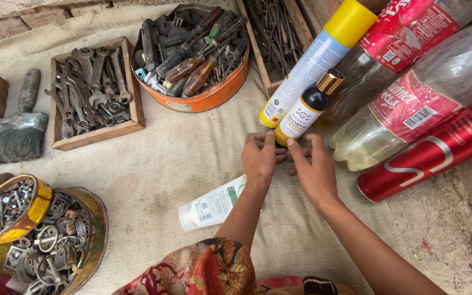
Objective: Organizing and sorting various hand tools, hardware parts, and cosmetic bottles on a workstation.
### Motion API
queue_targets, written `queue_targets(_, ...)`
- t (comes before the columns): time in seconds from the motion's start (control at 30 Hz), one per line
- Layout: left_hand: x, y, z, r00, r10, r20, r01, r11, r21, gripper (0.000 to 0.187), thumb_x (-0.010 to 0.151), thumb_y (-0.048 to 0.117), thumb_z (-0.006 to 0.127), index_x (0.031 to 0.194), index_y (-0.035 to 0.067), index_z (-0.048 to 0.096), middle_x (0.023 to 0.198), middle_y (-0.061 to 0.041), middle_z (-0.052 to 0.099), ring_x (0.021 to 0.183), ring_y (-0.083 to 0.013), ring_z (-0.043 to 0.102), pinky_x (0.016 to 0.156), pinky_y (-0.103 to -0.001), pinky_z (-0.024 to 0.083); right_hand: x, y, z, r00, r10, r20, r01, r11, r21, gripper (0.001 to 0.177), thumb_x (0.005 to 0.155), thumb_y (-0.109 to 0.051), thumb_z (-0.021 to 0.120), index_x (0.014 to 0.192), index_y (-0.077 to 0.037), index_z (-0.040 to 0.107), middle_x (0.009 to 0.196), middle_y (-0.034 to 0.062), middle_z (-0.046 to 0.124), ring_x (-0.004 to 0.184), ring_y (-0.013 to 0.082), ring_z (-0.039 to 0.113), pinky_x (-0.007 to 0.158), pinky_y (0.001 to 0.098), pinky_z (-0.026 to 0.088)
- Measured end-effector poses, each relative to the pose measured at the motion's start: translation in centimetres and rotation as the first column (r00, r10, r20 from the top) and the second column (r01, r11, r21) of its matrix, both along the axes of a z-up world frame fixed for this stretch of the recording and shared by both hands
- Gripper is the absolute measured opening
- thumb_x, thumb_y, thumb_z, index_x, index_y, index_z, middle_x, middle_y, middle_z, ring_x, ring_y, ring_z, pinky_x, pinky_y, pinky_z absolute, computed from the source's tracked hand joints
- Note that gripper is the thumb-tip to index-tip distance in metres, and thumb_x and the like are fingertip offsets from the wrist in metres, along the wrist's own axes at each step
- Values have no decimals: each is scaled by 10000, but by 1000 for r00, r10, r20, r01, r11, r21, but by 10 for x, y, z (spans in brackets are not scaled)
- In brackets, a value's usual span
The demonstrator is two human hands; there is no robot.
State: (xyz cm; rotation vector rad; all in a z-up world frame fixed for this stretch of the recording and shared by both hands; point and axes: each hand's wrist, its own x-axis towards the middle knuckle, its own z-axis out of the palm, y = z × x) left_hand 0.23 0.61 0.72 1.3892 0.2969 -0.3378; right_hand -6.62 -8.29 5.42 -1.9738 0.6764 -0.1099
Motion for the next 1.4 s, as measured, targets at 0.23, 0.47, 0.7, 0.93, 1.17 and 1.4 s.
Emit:
queue_targets(0.23, -1, 4, -4, 1000, 14, 8, -13, 1000, -23, 315, 970, 231, 614, 1091, -56, 571, 903, -211, 735, 708, -241, 759, 625, -339, 653, -1, -1, -7, 1000, 11, 16, -11, 1000, -1, 493, 981, -429, 570, 1252, -18, 547, 887, 98, 726, 679, 168, 709, 565, 307, 550)
queue_targets(0.47, -2, 5, 6, 999, 38, 13, -38, 999, 12, 305, 960, 230, 632, 1091, -42, 582, 888, -185, 732, 697, -211, 759, 624, -316, 651, -1, -2, -9, 1000, 11, -18, -11, 1000, -24, 487, 982, -458, 559, 1213, -30, 567, 876, 99, 730, 675, 169, 717, 585, 309, 557)
queue_targets(0.7, 0, 5, -3, 1000, 22, -8, -22, 1000, -7, 295, 984, 228, 592, 1116, -33, 550, 927, -174, 710, 724, -207, 763, 645, -308, 664, -1, -3, -10, 1000, 21, -16, -22, 1000, -21, 497, 982, -457, 548, 1223, -23, 549, 879, 100, 720, 676, 172, 720, 582, 305, 568)
queue_targets(0.93, 4, 13, -3, 995, 60, 74, -60, 998, -5, 306, 998, 223, 558, 1128, -49, 510, 906, -184, 706, 706, -221, 754, 613, -315, 652, -9, 2, -11, 997, 6, 78, -3, 1000, -31, 474, 976, -396, 606, 1184, 15, 491, 866, 116, 698, 678, 177, 714, 571, 311, 572)
queue_targets(1.17, -5, 50, 15, 963, 166, 214, -166, 986, -21, 296, 988, 229, 557, 1115, -34, 508, 839, -167, 692, 631, -229, 729, 544, -339, 628, -33, 27, -11, 978, 164, 128, -146, 980, -137, 400, 957, -338, 672, 1164, -22, 541, 921, 93, 718, 679, 182, 721, 628, 321, 554)
queue_targets(1.4, -34, 140, -6, 908, 142, 395, -385, 655, 650, 286, 979, 348, 556, 1029, 102, 695, 829, -115, 775, 780, -285, 706, 728, -461, 547, -47, 73, -5, 742, 665, -77, -591, 597, -541, 651, 820, -246, 725, 1429, -169, 508, 1415, 129, 478, 1093, 297, 636, 890, 458, 523)
